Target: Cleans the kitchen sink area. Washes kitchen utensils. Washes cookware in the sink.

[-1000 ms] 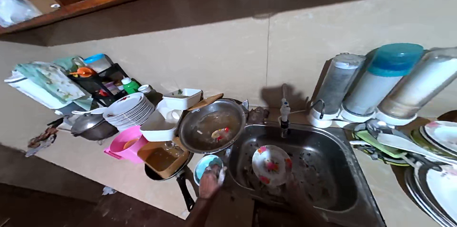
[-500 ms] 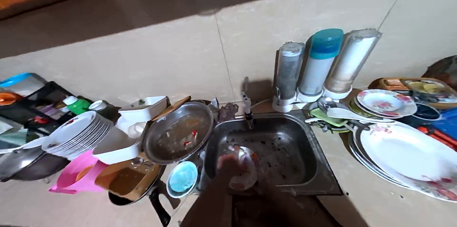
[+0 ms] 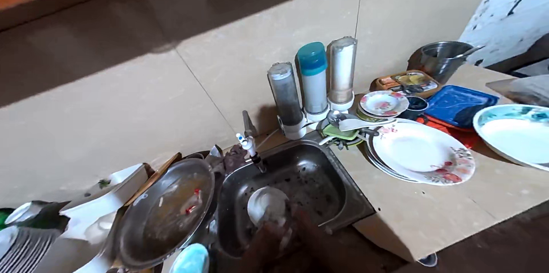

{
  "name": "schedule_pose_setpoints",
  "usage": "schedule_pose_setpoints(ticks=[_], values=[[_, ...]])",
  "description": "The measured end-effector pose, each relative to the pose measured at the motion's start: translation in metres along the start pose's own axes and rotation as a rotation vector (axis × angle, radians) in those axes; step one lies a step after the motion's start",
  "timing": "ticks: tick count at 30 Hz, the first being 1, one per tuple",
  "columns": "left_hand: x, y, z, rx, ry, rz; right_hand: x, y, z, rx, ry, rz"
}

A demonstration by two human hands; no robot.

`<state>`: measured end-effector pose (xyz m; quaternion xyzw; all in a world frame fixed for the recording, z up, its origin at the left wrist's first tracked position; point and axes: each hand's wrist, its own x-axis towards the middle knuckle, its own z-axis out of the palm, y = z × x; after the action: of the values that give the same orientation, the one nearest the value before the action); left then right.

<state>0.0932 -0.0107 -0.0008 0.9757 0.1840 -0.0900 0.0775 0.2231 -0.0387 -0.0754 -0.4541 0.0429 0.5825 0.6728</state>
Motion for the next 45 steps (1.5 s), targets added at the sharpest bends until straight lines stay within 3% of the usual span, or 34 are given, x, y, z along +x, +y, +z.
schedule_pose_setpoints(ticks=[1,5,6,10,13,15,18,21,22,24,28,30,31,33,35,39,43,45], values=[[0.0,0.002,0.0,-0.095,-0.041,-0.099,-0.001,-0.001,0.0,-0.139,0.013,-0.042],[0.021,0.0,0.024,-0.182,0.432,-0.515,0.01,0.01,-0.003,-0.447,-0.1,-0.27],[0.032,0.002,0.025,-0.152,0.47,-0.573,0.009,0.012,-0.001,-0.471,-0.112,-0.302],[0.046,0.011,0.022,-0.015,0.32,-0.421,-0.003,0.008,0.0,-0.69,-0.149,-0.375],[0.058,-0.006,-0.024,-0.182,0.001,-0.71,-0.009,0.007,0.001,-0.759,-0.161,-0.362],[0.058,-0.041,-0.029,-0.372,0.115,-0.844,-0.015,0.011,-0.001,-0.632,-0.103,-0.36],[0.038,-0.06,-0.007,-0.803,0.349,-0.786,-0.017,0.009,-0.009,-0.626,0.062,-0.331],[0.02,-0.027,0.014,-1.174,0.409,-0.737,-0.002,0.009,-0.004,-0.428,0.251,-0.169],[0.019,-0.02,0.021,-1.173,0.463,-0.706,0.004,0.011,-0.003,-0.356,0.277,-0.153],[0.014,-0.012,0.015,-0.891,0.484,-0.553,0.009,0.013,-0.002,-0.166,0.177,-0.161],[-0.001,0.01,-0.026,-0.163,-0.176,-0.422,-0.003,0.008,-0.001,0.127,-0.136,-0.075],[-0.003,0.02,-0.029,-0.136,-0.35,-0.356,-0.007,0.007,-0.001,0.103,-0.233,-0.08],[-0.004,0.018,-0.025,-0.204,-0.362,-0.308,-0.007,0.006,-0.002,0.026,-0.258,-0.096],[-0.001,-0.008,0.01,-0.406,-0.134,-0.233,-0.007,0.006,0.001,-0.129,-0.284,-0.095],[0.007,-0.037,0.038,-0.362,0.155,-0.32,-0.005,0.015,0.003,-0.263,-0.392,-0.122],[0.026,-0.04,0.008,-0.21,0.09,-0.769,-0.022,0.019,0.007,-0.419,-0.39,-0.042],[0.022,-0.022,0.007,-0.564,0.346,-0.57,-0.029,0.02,0.002,-0.486,-0.479,-0.116],[0.019,-0.031,0.007,-0.54,0.28,-0.626,-0.03,0.026,-0.002,-0.522,-0.467,-0.244]])
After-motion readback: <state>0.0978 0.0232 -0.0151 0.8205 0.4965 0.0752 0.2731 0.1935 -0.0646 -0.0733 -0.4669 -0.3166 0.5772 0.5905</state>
